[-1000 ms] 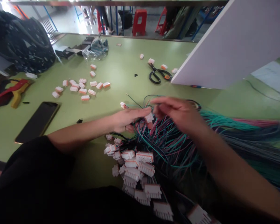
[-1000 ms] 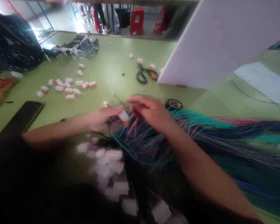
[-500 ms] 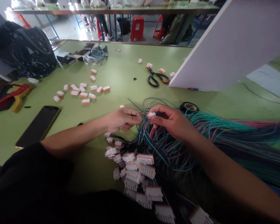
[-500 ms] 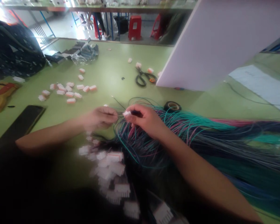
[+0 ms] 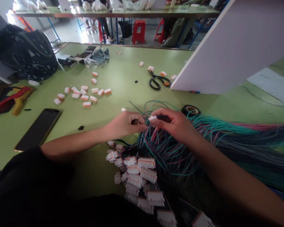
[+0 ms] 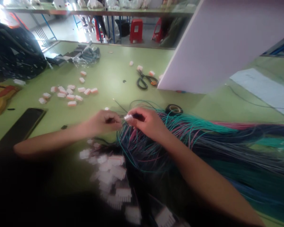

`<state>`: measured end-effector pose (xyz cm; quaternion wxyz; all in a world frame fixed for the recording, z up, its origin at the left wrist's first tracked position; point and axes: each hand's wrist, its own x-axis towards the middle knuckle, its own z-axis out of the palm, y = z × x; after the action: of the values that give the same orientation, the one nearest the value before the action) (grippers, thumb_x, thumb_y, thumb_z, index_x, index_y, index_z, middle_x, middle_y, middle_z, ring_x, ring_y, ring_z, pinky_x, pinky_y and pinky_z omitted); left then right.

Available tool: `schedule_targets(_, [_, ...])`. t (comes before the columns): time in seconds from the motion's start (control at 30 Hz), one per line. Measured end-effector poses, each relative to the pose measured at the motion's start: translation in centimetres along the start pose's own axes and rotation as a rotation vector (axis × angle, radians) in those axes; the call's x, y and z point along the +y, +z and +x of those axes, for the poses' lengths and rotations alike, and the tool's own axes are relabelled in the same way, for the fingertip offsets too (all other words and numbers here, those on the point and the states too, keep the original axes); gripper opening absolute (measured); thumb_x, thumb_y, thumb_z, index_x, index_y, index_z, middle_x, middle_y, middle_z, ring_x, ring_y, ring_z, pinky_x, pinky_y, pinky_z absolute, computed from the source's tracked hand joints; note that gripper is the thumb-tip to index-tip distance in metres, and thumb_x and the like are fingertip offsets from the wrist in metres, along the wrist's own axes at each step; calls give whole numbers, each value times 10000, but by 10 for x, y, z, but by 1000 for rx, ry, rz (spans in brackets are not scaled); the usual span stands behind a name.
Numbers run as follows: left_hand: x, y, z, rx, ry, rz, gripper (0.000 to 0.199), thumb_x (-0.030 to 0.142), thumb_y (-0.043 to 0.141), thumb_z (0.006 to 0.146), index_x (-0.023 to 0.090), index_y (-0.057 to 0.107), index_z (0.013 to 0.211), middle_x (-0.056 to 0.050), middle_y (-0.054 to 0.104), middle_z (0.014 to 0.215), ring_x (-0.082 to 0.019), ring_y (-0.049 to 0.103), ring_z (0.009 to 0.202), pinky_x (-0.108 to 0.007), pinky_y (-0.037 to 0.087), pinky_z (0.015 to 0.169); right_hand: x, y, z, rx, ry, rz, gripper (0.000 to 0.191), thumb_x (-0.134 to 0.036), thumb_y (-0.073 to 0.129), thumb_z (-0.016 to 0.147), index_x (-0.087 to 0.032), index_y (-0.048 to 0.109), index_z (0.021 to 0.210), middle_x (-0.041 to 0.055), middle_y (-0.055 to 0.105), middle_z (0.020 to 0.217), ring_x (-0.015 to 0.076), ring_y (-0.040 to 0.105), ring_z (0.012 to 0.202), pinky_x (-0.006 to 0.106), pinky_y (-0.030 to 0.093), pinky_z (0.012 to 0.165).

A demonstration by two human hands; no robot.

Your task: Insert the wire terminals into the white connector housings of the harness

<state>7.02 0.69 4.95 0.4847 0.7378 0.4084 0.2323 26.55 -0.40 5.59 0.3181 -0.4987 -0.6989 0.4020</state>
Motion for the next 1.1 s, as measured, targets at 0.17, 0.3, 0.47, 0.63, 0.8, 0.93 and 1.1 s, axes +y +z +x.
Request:
schedule_targets(0.17, [-3, 4, 2, -42, -8, -100, 107, 239, 585, 715, 134, 606, 711, 44, 496, 587, -58, 402, 539, -218, 303, 521, 0, -1, 0, -35, -227, -189, 143, -333, 607, 753, -196, 630, 789, 0, 606, 715, 119, 550, 631, 261, 426, 595])
schedule_targets(0.3, [-4, 3, 2, -75, -79, -369, 60, 189, 573, 741, 141, 563, 706, 61, 444, 550, -34, 356, 463, -193, 260, 446, -5, -1, -6, 9, -429, -446, 134, -303, 558, 814, -212, 657, 820, 10, 607, 770, 112, 557, 669, 250, 438, 620])
schedule_targets(0.47, [-2, 0, 1, -220, -208, -610, 173, 149, 607, 752, 157, 501, 889, 90, 433, 542, -1, 255, 343, -183, 134, 341, -10, 6, -15, 101, -581, -702, 182, -269, 506, 865, -188, 669, 852, 43, 622, 795, 128, 567, 705, 252, 455, 644])
schedule_targets(0.63, [0, -6, 5, -487, -106, -670, 213, 238, 663, 733, 127, 525, 851, 95, 382, 501, -8, 249, 359, -168, 125, 317, -15, 5, -16, -12, -616, -670, 204, -267, 476, 879, -172, 647, 938, 60, 636, 822, 154, 585, 745, 287, 480, 690])
schedule_targets(0.8, [-9, -9, 11, -563, -82, -701, 404, 351, 703, 717, 118, 525, 995, 93, 394, 503, -15, 255, 348, -167, 118, 299, -15, -11, -13, -116, -379, -208, 285, -336, 511, 861, -231, 580, 1117, 20, 629, 854, 120, 589, 695, 269, 496, 647])
schedule_targets(0.93, [-16, -9, 13, -485, 21, -733, 498, 370, 741, 680, 139, 486, 1039, 83, 455, 558, -15, 294, 361, -170, 148, 308, -11, -15, -14, -19, -275, 226, 285, -439, 483, 869, -231, 650, 970, -8, 580, 683, 94, 536, 579, 251, 472, 554])
schedule_targets(1.1, [-19, -4, 13, -357, 57, -614, 498, 345, 743, 675, 148, 489, 1056, 79, 481, 586, -24, 337, 384, -193, 197, 339, -24, -2, -22, 67, -170, 113, 177, -373, 584, 810, -223, 671, 844, -32, 591, 557, 94, 567, 519, 238, 473, 526])
